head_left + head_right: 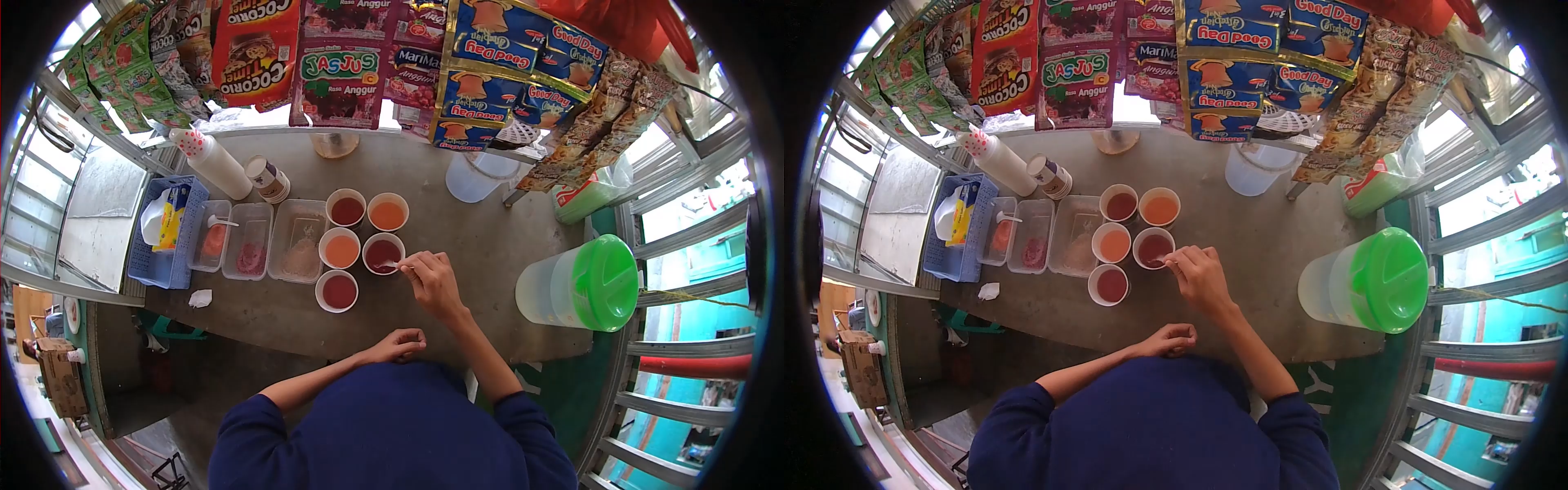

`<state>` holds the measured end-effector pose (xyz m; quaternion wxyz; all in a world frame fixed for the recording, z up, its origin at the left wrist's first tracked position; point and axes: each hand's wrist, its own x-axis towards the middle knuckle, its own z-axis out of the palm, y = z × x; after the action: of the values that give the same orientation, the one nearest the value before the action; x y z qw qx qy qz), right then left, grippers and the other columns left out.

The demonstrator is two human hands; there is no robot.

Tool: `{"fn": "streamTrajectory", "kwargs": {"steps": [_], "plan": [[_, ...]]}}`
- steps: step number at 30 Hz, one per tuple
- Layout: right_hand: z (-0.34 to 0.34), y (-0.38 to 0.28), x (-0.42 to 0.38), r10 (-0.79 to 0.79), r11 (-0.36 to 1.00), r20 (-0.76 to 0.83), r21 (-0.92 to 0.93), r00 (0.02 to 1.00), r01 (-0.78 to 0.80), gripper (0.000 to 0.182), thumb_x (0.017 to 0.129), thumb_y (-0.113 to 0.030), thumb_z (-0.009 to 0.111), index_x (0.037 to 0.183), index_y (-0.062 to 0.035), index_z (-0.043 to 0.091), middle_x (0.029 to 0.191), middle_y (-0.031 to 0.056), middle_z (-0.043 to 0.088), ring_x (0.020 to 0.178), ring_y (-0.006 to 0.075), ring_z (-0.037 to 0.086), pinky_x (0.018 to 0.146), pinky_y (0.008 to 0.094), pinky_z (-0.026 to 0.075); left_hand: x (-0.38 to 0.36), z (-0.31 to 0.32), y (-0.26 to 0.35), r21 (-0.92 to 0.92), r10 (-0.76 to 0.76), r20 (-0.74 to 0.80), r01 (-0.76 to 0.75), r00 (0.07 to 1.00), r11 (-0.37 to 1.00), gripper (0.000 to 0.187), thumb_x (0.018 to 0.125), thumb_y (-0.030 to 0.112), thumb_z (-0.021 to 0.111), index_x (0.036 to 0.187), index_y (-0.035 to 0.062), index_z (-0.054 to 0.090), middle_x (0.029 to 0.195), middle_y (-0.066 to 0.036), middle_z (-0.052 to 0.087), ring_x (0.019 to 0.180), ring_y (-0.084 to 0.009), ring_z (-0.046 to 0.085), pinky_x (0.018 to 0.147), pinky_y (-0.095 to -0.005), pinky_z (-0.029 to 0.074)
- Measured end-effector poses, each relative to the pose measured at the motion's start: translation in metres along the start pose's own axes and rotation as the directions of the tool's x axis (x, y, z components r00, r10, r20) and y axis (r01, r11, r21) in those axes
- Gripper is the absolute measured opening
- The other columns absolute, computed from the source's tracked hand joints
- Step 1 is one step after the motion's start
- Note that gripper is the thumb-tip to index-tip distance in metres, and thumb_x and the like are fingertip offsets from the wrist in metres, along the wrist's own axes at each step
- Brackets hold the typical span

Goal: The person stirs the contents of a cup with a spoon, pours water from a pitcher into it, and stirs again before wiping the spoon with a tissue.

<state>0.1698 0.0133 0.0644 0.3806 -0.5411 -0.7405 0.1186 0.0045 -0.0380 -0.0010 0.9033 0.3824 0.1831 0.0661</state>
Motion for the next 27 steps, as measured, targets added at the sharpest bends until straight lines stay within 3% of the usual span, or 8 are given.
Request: {"fn": "streamTrajectory", "kwargs": {"steps": [18,27], "plan": [[0.009,-0.002,0.002,-0.035,0.999,0.0,0.0,0.999,0.035,0.013,0.087,-0.012,0.061,0.098,-0.0136,0.067,0.091,0.0012,0.066,0.084,0.0171,0.06,0.073,0.0325,0.036,0.0,0.004,0.004,0.045,-0.012,0.0,0.012,1.0,0.999,0.016,0.094,0.023,0.055,0.091,0.0081,0.05,0.068,0.007,0.038,0.053,-0.0031,0.029,0.047,-0.0213,0.021],[0.002,-0.003,0.001,0.025,1.0,0.017,0.012,1.0,-0.025,0.008,0.09,-0.015,0.059,0.092,-0.0118,0.066,0.09,0.0002,0.067,0.082,0.0174,0.06,0.077,0.0326,0.037,0.0,0.003,0.004,0.033,-0.025,0.004,0.025,1.0,0.999,0.017,0.094,0.024,0.056,0.092,0.0083,0.051,0.069,0.007,0.038,0.053,-0.0026,0.029,0.047,-0.0214,0.02]]}}
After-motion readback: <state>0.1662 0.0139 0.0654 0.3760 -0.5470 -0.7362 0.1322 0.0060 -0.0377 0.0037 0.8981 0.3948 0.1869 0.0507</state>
